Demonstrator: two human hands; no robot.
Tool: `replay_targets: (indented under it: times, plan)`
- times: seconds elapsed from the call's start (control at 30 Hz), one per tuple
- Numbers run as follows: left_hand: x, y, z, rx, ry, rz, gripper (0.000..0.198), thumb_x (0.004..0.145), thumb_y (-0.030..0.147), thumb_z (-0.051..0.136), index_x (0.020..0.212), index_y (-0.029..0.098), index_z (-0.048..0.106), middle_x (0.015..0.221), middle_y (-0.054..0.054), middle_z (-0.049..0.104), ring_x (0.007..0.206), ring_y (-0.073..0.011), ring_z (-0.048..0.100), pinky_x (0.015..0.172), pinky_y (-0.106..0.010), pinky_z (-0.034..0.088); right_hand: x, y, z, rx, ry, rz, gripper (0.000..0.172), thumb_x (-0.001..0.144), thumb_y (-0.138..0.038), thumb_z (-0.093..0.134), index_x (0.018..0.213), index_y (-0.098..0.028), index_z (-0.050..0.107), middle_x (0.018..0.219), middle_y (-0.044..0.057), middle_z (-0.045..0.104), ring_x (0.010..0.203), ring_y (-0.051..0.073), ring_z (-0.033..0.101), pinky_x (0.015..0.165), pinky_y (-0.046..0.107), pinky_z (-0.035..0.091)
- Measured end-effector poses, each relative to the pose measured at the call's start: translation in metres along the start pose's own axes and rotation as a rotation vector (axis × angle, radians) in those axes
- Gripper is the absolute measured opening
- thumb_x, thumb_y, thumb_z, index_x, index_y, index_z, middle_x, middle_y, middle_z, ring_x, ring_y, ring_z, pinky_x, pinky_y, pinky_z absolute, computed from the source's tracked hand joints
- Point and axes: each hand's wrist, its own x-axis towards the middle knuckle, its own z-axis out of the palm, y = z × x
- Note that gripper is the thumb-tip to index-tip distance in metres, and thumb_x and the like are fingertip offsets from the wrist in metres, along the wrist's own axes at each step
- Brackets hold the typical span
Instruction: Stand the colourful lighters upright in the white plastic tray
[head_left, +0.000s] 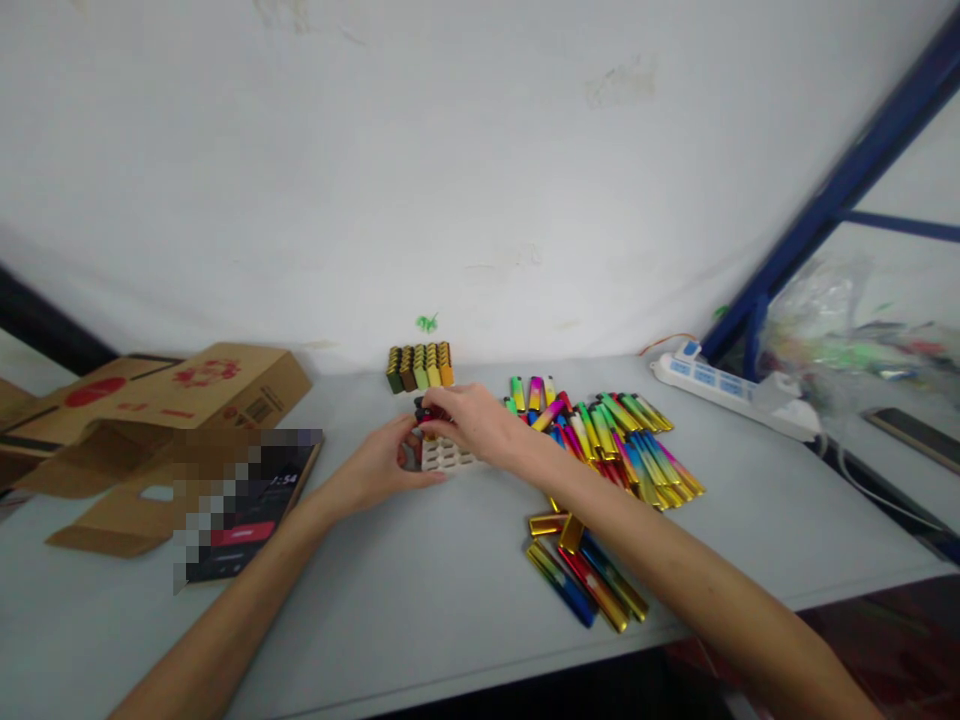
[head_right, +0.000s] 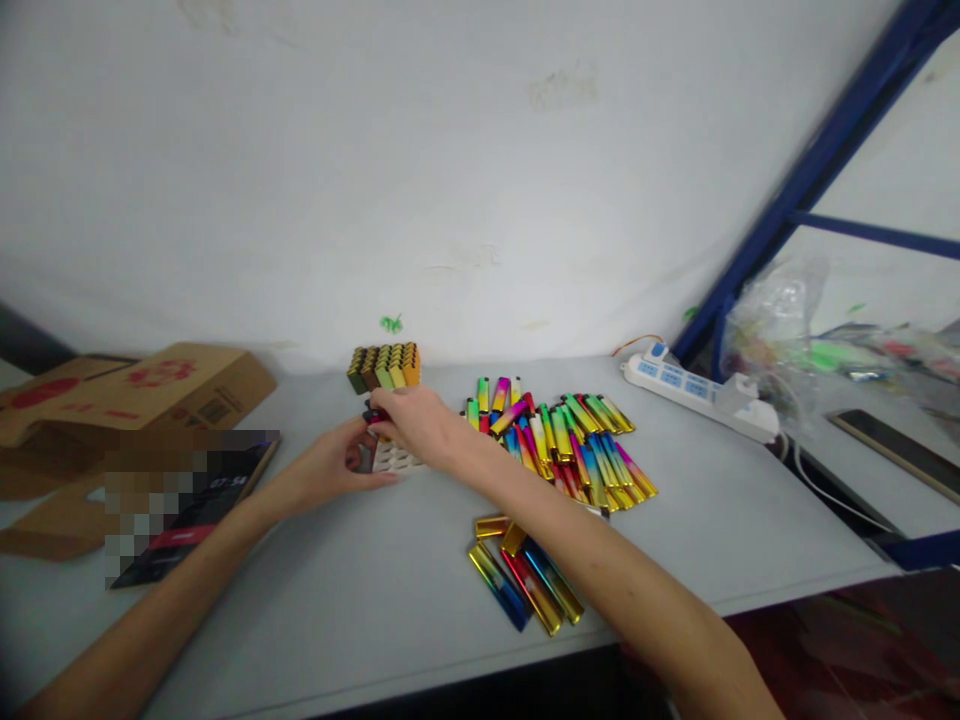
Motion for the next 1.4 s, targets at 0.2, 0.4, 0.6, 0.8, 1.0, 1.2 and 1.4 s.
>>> replay_targets:
  times: [0.2,0.4,0.6,0.8,1.0,1.2,1.4]
  plan:
    - [-0.001,0.002,-0.001,-0.022,-0.005,0.006,0.055,0.067,0.058,0.084,0.099,0.019,0.062,0.082,-0.001,0.065,0.073,-0.0209,0.062,0.062,-0.030,0.049,0.002,0.000,0.009,0.114,0.075,0.136,0.015,0.093,-0.023,0.079,0.092,-0.019,0.064,0.083,0.003,0.071,0.075,0.019,0.065,0.067,0.029,0.046]
    - [-0.001,0.002,0.000,-0.017,0.006,-0.010,0.057,0.065,0.061,0.085,0.095,0.019,0.062,0.083,-0.002,0.066,0.070,-0.0200,0.060,0.059,-0.030,0.048,-0.002,0.004,0.008,0.051,0.088,0.184,0.023,0.091,-0.032,0.082,0.090,-0.018,0.064,0.077,0.003,0.069,0.070,0.018,0.063,0.064,0.029,0.045]
    - [0.000,0.003,-0.001,-0.069,-0.035,-0.020,0.061,0.066,0.057,0.085,0.106,0.016,0.064,0.086,-0.004,0.068,0.065,-0.0184,0.057,0.055,-0.029,0.045,-0.035,0.026,-0.028,0.119,0.138,0.121,0.022,0.095,-0.038,0.076,0.092,-0.017,0.068,0.083,0.004,0.074,0.075,0.017,0.067,0.071,0.028,0.050]
    - [0.003,-0.003,0.001,-0.035,-0.053,-0.035,0.071,0.065,0.064,0.084,0.111,0.015,0.063,0.090,-0.004,0.068,0.063,-0.0155,0.052,0.054,-0.028,0.043,-0.090,0.046,-0.076,0.146,-0.080,0.184,0.018,0.100,-0.036,0.067,0.100,-0.019,0.074,0.077,0.000,0.072,0.068,0.014,0.064,0.067,0.026,0.047]
    - [0.003,0.000,-0.001,-0.023,-0.045,-0.061,0.066,0.064,0.063,0.085,0.107,0.017,0.065,0.088,-0.003,0.068,0.062,-0.0164,0.053,0.054,-0.029,0.043,-0.114,0.047,-0.098,0.059,-0.245,0.189,0.009,0.090,-0.025,0.078,0.098,-0.023,0.079,0.095,0.002,0.076,0.083,0.017,0.066,0.078,0.030,0.048]
    - [0.003,0.000,-0.003,0.043,-0.031,-0.064,0.062,0.063,0.066,0.084,0.100,0.020,0.066,0.080,-0.003,0.067,0.065,-0.0190,0.055,0.056,-0.029,0.043,-0.141,0.023,-0.104,-0.065,-0.245,0.385,0.018,0.099,-0.035,0.068,0.087,-0.023,0.074,0.075,0.000,0.069,0.066,0.016,0.061,0.061,0.029,0.038]
    - [0.003,0.000,-0.001,0.017,-0.017,-0.054,0.063,0.063,0.064,0.085,0.103,0.020,0.065,0.084,-0.003,0.070,0.065,-0.0193,0.056,0.056,-0.029,0.043,-0.164,-0.020,-0.066,-0.371,-0.155,0.693,0.030,0.106,-0.047,0.056,0.093,-0.021,0.062,0.075,0.006,0.072,0.065,0.023,0.066,0.055,0.033,0.030]
